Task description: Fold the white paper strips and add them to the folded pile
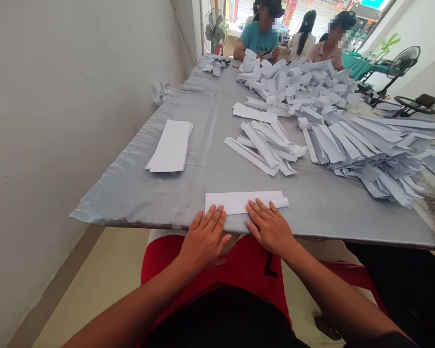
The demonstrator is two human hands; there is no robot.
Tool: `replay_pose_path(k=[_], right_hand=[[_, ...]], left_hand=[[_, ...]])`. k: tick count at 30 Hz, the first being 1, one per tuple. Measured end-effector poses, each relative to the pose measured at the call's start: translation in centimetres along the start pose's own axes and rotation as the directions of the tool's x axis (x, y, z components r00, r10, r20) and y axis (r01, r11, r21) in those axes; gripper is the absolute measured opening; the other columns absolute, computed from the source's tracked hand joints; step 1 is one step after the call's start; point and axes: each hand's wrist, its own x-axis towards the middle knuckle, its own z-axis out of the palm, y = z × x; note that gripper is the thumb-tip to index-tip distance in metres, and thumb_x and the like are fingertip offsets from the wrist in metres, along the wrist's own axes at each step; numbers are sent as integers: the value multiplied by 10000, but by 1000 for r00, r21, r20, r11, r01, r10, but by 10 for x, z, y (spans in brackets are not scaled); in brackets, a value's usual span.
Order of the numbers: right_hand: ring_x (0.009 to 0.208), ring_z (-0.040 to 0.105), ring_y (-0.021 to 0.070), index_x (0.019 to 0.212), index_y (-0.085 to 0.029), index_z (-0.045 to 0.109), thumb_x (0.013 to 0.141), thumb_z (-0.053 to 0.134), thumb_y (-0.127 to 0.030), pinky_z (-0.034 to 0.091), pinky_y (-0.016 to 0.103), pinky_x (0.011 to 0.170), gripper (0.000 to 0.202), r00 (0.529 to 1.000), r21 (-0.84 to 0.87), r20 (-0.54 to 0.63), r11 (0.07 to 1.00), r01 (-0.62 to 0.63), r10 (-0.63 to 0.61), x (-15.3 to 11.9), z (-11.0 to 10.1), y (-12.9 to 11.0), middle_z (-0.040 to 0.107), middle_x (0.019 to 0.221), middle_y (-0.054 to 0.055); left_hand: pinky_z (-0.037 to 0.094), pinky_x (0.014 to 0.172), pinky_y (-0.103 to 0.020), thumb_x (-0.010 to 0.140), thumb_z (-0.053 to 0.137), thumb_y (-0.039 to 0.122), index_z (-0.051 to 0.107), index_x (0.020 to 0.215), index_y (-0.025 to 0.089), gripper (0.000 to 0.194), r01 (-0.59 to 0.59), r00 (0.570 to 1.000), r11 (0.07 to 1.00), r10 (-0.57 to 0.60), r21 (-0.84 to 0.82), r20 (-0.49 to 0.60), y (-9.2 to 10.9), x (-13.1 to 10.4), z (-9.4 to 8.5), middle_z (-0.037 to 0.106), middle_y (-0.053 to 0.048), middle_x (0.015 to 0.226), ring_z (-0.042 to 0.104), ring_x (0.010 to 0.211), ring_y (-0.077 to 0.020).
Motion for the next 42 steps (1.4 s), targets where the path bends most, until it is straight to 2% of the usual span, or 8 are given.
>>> replay_pose_path(k=[8, 12, 16, 18, 21, 25, 37, 42], right_hand=[[1393, 503, 278, 1466, -142, 511, 1048, 401, -310, 395, 486, 1139, 463, 999, -30, -24, 999, -41, 41, -20, 0, -5, 558, 1472, 125], [1372, 521, 274, 1455, -178, 526, 1033, 449, -297, 378, 466, 1134, 446, 989, 8, -124, 997, -80, 80, -19, -5, -3, 615, 1420, 114], [1266, 587, 266, 1362, -204, 613, 1017, 498, -303, 358, 432, 1096, 377, 956, 20, -224, 981, -193, 192, -5, -13, 10, 702, 1291, 106], [1112, 641, 244, 1262, -229, 679, 1013, 514, -313, 384, 398, 1004, 310, 946, 51, -212, 969, -241, 246, 1, -15, 17, 761, 1113, 78], [887, 628, 206, 1011, -250, 748, 1010, 532, -321, 383, 354, 833, 227, 945, 102, -166, 958, -267, 281, 4, -15, 24, 754, 882, 37], [801, 583, 202, 815, -241, 714, 1020, 518, -320, 339, 344, 747, 294, 950, 110, -100, 952, -286, 297, 0, -10, 29, 733, 812, 31], [828, 595, 195, 859, -269, 710, 998, 539, -311, 352, 346, 761, 225, 949, 154, 8, 937, -313, 315, -4, -12, 33, 738, 851, 1], [815, 587, 211, 853, -261, 684, 1010, 489, -309, 348, 354, 759, 255, 946, 120, 12, 939, -323, 324, 1, -11, 31, 732, 836, 18]], left_hand=[[369, 1141, -469, 1005, 444, 367, 513, 1466, 152, 513, 35, 999, 999, -34, -39, 12, 0, 1, 0, 541, -128, 1489, 499, 1394, -308], [370, 1144, -476, 1008, 439, 373, 516, 1465, 158, 511, 13, 1000, 1000, -13, -27, 9, -2, 0, 1, 537, -125, 1492, 499, 1394, -309], [392, 1124, -478, 1012, 431, 374, 519, 1461, 159, 506, -22, 1000, 1000, 22, -16, 7, -6, 0, -1, 534, -131, 1492, 506, 1388, -316], [398, 1120, -475, 1010, 437, 373, 506, 1474, 174, 509, -26, 1000, 999, 26, -23, 6, -7, 1, -1, 536, -129, 1492, 510, 1385, -314], [405, 1114, -473, 1008, 445, 361, 509, 1470, 171, 504, -24, 1000, 999, 24, -29, 7, -8, 2, -2, 541, -122, 1490, 515, 1380, -314], [413, 1105, -467, 1007, 450, 333, 525, 1458, 174, 483, -19, 1000, 999, 19, -32, -9, -7, 2, -1, 558, -113, 1476, 526, 1371, -309], [415, 1095, -477, 1010, 447, 333, 563, 1423, 182, 455, -31, 999, 999, 31, -31, -13, -9, 3, -3, 578, -111, 1460, 545, 1352, -314], [388, 1095, -505, 1012, 463, 366, 639, 1328, 192, 401, 2, 999, 999, -4, -35, -44, -6, 18, -7, 665, -115, 1358, 570, 1315, -331]])
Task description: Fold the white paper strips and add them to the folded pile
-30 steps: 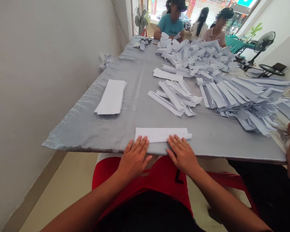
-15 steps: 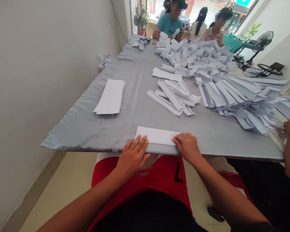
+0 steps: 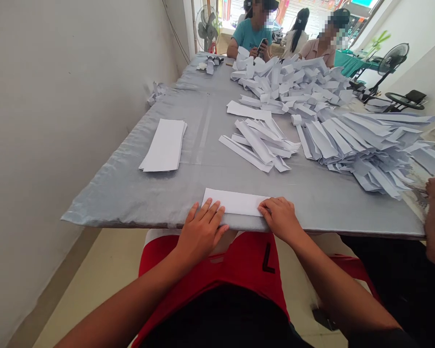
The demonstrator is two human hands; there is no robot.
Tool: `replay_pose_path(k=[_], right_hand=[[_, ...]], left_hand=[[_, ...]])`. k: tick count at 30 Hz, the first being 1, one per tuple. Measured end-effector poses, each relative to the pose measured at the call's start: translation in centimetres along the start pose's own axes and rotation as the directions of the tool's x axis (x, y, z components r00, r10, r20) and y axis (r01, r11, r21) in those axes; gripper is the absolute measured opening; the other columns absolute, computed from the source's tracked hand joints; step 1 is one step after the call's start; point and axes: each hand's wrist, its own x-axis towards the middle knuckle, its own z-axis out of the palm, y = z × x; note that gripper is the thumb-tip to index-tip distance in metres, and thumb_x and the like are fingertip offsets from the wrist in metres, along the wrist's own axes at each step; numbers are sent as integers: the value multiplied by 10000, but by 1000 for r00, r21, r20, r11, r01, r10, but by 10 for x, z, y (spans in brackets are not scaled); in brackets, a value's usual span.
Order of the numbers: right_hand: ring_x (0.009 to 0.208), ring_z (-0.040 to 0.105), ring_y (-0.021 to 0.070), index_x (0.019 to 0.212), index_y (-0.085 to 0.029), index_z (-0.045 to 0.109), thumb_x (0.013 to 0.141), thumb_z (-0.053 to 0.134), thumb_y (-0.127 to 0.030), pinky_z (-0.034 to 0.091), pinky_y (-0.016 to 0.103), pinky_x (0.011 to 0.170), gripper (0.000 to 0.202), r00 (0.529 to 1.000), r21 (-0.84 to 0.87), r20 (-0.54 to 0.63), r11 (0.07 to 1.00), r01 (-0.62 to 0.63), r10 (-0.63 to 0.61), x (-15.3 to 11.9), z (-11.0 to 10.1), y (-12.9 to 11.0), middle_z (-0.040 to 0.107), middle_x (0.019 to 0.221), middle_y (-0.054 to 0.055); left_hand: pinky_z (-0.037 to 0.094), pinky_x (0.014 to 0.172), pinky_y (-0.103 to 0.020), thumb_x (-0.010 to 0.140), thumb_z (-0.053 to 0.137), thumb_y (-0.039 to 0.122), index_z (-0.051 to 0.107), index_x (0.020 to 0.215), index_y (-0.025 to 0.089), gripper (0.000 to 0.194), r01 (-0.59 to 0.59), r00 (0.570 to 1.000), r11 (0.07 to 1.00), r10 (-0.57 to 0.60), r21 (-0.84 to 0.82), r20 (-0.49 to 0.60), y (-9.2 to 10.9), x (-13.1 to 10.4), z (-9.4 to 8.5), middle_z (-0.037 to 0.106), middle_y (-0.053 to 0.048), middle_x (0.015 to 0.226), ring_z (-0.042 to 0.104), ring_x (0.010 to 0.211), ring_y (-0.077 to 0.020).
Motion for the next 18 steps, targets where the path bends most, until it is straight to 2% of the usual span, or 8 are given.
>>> replay_pose_path(k=[4, 6, 9, 13, 18], right_hand=[[883, 594, 219, 852, -239, 669, 1018, 499, -290, 327, 377, 858, 243, 990, -84, -121, 995, 57, -67, 7, -3, -7, 731, 852, 38], [935, 596, 216, 854, -236, 663, 1021, 514, -281, 302, 381, 915, 228, 974, -132, -178, 984, 116, -139, 7, -5, -11, 736, 881, 32], [918, 590, 199, 835, -235, 655, 1028, 512, -266, 294, 370, 917, 243, 956, -158, -210, 972, 174, -205, 3, -5, -14, 729, 857, 17], [838, 572, 187, 812, -236, 660, 1032, 508, -278, 302, 358, 848, 270, 965, -142, -201, 979, 143, -170, -5, 1, -14, 708, 811, 18], [858, 592, 191, 842, -248, 680, 1043, 478, -280, 303, 358, 832, 287, 960, -114, -220, 982, 150, -172, -9, 6, -13, 723, 833, 25]], left_hand=[[377, 1087, -458, 1005, 489, 270, 672, 1251, 231, 309, 6, 998, 1000, -7, -29, -57, -7, 22, -2, 745, -77, 1186, 634, 1191, -271], [395, 1052, -434, 991, 493, 192, 711, 1104, 238, 250, -9, 998, 1000, 7, -29, -62, -13, 29, -2, 763, -50, 1015, 668, 1018, -233], [445, 901, -389, 957, 509, 118, 698, 883, 228, 231, -43, 999, 998, 43, -40, -14, -22, 32, 1, 716, -32, 837, 625, 839, -212], [428, 759, -352, 981, 531, 215, 692, 927, 217, 170, -64, 997, 991, 67, -120, 28, -28, 28, 3, 698, -45, 867, 591, 825, -208], [406, 763, -348, 990, 498, 177, 662, 826, 213, 235, -58, 998, 994, 58, -93, -11, -26, 29, 1, 671, -33, 806, 570, 792, -201]])
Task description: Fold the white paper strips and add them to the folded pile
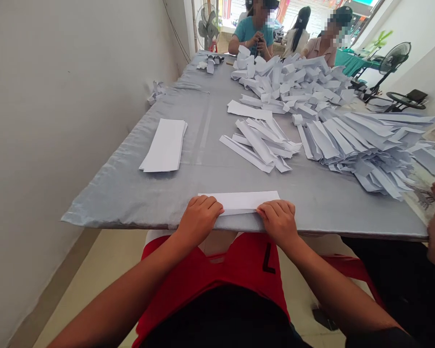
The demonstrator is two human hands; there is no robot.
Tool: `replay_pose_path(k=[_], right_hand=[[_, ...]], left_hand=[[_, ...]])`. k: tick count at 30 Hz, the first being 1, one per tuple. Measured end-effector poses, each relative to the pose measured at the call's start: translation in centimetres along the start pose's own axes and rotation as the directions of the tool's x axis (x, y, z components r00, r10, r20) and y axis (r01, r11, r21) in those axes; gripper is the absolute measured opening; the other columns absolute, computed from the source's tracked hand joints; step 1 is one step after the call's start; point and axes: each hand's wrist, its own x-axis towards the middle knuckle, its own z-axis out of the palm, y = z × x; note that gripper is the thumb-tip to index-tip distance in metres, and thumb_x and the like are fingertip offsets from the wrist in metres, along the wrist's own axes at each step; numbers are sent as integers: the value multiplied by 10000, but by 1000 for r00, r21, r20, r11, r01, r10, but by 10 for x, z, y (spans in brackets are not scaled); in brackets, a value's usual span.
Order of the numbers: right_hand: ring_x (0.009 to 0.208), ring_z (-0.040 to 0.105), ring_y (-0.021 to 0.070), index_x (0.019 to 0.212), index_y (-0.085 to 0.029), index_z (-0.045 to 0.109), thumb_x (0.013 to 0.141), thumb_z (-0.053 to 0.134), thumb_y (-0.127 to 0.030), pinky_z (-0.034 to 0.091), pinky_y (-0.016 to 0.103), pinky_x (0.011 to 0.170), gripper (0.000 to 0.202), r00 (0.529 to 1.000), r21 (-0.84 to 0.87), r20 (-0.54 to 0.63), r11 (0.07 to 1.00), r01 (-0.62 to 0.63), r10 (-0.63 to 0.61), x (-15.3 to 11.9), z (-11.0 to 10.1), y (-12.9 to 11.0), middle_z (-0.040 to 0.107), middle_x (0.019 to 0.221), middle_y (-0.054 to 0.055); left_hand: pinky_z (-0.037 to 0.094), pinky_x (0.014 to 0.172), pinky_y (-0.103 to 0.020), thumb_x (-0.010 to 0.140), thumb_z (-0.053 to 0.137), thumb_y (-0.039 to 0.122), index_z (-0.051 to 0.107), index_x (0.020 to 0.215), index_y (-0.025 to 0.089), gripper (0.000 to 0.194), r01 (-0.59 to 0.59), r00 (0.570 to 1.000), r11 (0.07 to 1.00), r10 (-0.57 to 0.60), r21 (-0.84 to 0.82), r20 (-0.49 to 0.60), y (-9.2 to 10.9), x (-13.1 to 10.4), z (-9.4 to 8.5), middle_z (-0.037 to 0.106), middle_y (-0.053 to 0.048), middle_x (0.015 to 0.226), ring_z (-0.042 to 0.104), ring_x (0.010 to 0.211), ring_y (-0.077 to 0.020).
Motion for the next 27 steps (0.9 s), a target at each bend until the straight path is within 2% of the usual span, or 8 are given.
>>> replay_pose_path(k=[5, 8, 11, 15, 17, 21, 23, 27], right_hand=[[818, 584, 174, 817, -243, 675, 1051, 462, -283, 315, 344, 803, 319, 1000, 40, 20, 999, 8, -9, 2, 1, 1, 717, 788, 12], [770, 550, 175, 812, -233, 676, 1052, 459, -314, 309, 342, 766, 334, 999, 44, 45, 999, -1, -1, 5, 3, 3, 681, 732, 12], [785, 545, 181, 831, -234, 690, 1044, 474, -306, 303, 346, 765, 312, 997, 40, 82, 999, -12, 9, 8, 5, 5, 683, 758, 16], [806, 538, 186, 848, -243, 703, 1034, 494, -297, 303, 348, 788, 285, 993, 39, 116, 999, -18, 13, 11, 7, 7, 685, 793, 18], [820, 538, 188, 853, -245, 708, 1032, 498, -295, 301, 349, 798, 280, 992, 36, 123, 999, -24, 20, 11, 7, 6, 684, 810, 23], [828, 548, 183, 856, -239, 711, 1018, 525, -276, 301, 346, 799, 250, 991, 12, 133, 1000, -23, 22, 11, 8, 7, 686, 819, 25], [817, 557, 177, 839, -232, 708, 1003, 551, -268, 303, 345, 794, 230, 994, -2, 111, 1000, -9, 9, 12, 8, 7, 690, 802, 20], [876, 615, 184, 834, -225, 707, 975, 595, -248, 327, 355, 856, 181, 1000, -21, -14, 1000, 15, -15, 13, 3, 1, 736, 847, 15]], left_hand=[[388, 929, -372, 1008, 468, 157, 637, 815, 212, 263, -6, 997, 998, 11, 65, -72, 7, -2, -2, 683, -16, 806, 588, 817, -193], [399, 858, -361, 1002, 485, 160, 629, 801, 211, 253, 20, 997, 997, -15, 68, -71, 9, -3, 1, 673, -13, 777, 578, 787, -196], [404, 762, -351, 994, 503, 169, 625, 789, 204, 241, 30, 997, 996, -24, 83, -67, 8, -1, 2, 659, -25, 756, 565, 763, -208], [427, 733, -350, 992, 499, 166, 639, 790, 202, 248, 31, 999, 995, -27, 93, -45, 7, -1, 2, 672, -37, 771, 582, 759, -208], [457, 780, -356, 984, 492, 139, 676, 865, 194, 226, 42, 996, 994, -34, 101, -78, 9, -3, 2, 715, -52, 860, 620, 818, -211], [440, 1042, -398, 978, 467, 110, 708, 1106, 195, 286, -19, 986, 997, 32, 77, -165, 23, -13, 4, 750, -63, 1149, 653, 1131, -228], [427, 1096, -415, 996, 477, 189, 694, 1193, 185, 293, -76, 988, 996, 80, 37, -134, 30, -17, 7, 730, -71, 1241, 628, 1226, -242], [475, 1078, -449, 1015, 477, 379, 647, 1295, 126, 414, -108, 993, 994, 108, -8, -39, 36, -22, 13, 660, -124, 1363, 602, 1286, -289]])
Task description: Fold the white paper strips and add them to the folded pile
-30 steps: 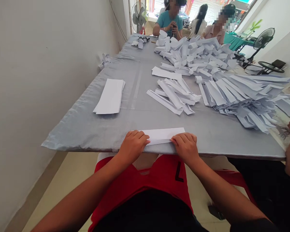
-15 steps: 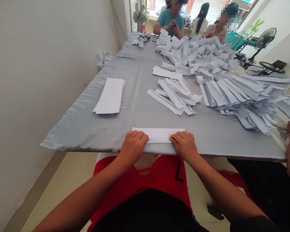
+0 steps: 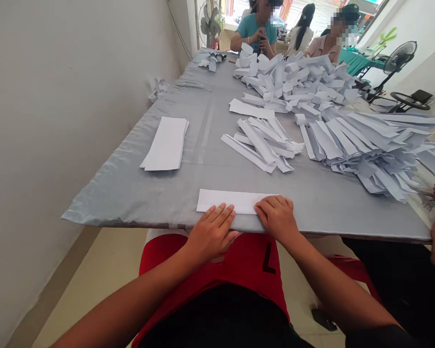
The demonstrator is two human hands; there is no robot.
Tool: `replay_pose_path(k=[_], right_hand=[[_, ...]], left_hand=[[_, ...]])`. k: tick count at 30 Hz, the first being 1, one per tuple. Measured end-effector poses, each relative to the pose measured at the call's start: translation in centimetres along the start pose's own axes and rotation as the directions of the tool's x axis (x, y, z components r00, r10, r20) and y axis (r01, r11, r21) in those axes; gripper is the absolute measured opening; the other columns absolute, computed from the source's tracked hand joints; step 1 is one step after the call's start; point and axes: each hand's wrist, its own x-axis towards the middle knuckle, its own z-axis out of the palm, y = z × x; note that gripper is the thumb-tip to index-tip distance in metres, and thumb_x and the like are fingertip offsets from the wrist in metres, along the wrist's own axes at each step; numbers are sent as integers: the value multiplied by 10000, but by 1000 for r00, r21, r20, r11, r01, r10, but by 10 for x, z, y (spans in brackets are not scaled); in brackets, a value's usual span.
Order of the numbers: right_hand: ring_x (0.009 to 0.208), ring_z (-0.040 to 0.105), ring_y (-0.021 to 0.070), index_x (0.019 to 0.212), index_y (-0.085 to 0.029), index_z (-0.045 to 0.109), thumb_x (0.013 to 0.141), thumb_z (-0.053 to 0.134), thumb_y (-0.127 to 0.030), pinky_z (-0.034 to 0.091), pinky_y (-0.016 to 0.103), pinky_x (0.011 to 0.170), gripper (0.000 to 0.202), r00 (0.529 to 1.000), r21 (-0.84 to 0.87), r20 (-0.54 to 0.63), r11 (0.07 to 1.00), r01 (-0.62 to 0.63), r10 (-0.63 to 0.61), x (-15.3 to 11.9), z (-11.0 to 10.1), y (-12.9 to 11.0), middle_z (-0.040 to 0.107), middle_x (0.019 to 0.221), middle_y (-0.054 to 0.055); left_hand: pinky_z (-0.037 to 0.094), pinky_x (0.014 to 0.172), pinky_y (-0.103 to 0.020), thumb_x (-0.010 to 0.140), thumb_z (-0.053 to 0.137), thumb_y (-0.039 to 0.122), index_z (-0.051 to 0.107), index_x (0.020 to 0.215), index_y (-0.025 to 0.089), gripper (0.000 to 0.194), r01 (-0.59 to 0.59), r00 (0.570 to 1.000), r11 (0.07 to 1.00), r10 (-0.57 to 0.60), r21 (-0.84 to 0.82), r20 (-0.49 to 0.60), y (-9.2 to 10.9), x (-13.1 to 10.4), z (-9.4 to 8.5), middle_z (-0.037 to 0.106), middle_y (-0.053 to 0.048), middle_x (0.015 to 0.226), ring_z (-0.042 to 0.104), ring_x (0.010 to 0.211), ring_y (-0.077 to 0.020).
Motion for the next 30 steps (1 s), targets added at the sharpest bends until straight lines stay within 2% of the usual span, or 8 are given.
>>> replay_pose_path(k=[2, 4, 7, 11, 17, 24, 30], right_hand=[[1022, 645, 212, 934, -231, 724, 965, 604, -227, 324, 384, 966, 124, 998, -11, -63, 1000, 15, -16, -2, -5, -7, 768, 982, 24], [1165, 631, 240, 1078, -229, 719, 965, 599, -225, 304, 420, 1065, 166, 996, 2, -67, 998, 65, -64, -6, -10, -16, 765, 1121, 37], [1226, 627, 243, 1227, -196, 680, 989, 549, -251, 351, 418, 1105, 278, 989, 65, 23, 987, 144, -146, -17, -13, -27, 730, 1248, 62], [1265, 619, 245, 1326, -157, 629, 1016, 480, -262, 441, 419, 1085, 360, 989, 80, 88, 990, 113, -120, -35, -10, -29, 666, 1355, 93], [1289, 608, 250, 1374, -138, 588, 1016, 470, -225, 444, 441, 1112, 386, 994, 31, 74, 996, 80, -83, -59, -15, -18, 646, 1373, 109], [1240, 644, 217, 1375, -179, 587, 1012, 476, -179, 334, 453, 1194, 379, 997, -24, 62, 999, 36, -35, -77, -28, -9, 668, 1346, 83], [1163, 691, 204, 1335, -215, 630, 1011, 468, -182, 366, 442, 1170, 364, 999, -39, 43, 999, -20, 22, -83, -33, 1, 715, 1271, 65]], left_hand=[[481, 1080, -451, 1020, 464, 393, 645, 1299, 120, 429, -13, 1000, 1000, 13, 0, 14, -2, -1, 2, 653, -125, 1371, 599, 1293, -288], [487, 1076, -443, 1028, 444, 390, 646, 1294, 114, 433, -28, 1000, 1000, 28, 9, 10, -4, -2, 2, 655, -122, 1367, 602, 1291, -283], [491, 1074, -441, 1036, 419, 385, 653, 1284, 107, 440, -33, 999, 999, 32, 13, 9, -6, -1, 2, 657, -124, 1363, 602, 1293, -281], [488, 1085, -439, 1042, 395, 311, 654, 1290, 126, 404, 12, 999, 1000, -12, -12, 31, -5, 0, 2, 659, -116, 1358, 589, 1312, -261], [515, 1065, -426, 1049, 349, 240, 631, 1320, 113, 410, 45, 997, 999, -45, -1, 65, -6, 0, 3, 650, -112, 1369, 598, 1303, -245], [506, 1087, -403, 1049, 353, 240, 620, 1343, 128, 413, 47, 995, 999, -46, -7, 91, -9, -3, 6, 634, -114, 1387, 570, 1333, -228], [503, 1080, -443, 1052, 331, 262, 628, 1349, 147, 436, 114, 986, 992, -120, 59, 113, -27, -16, -6, 624, -111, 1393, 569, 1333, -258]])
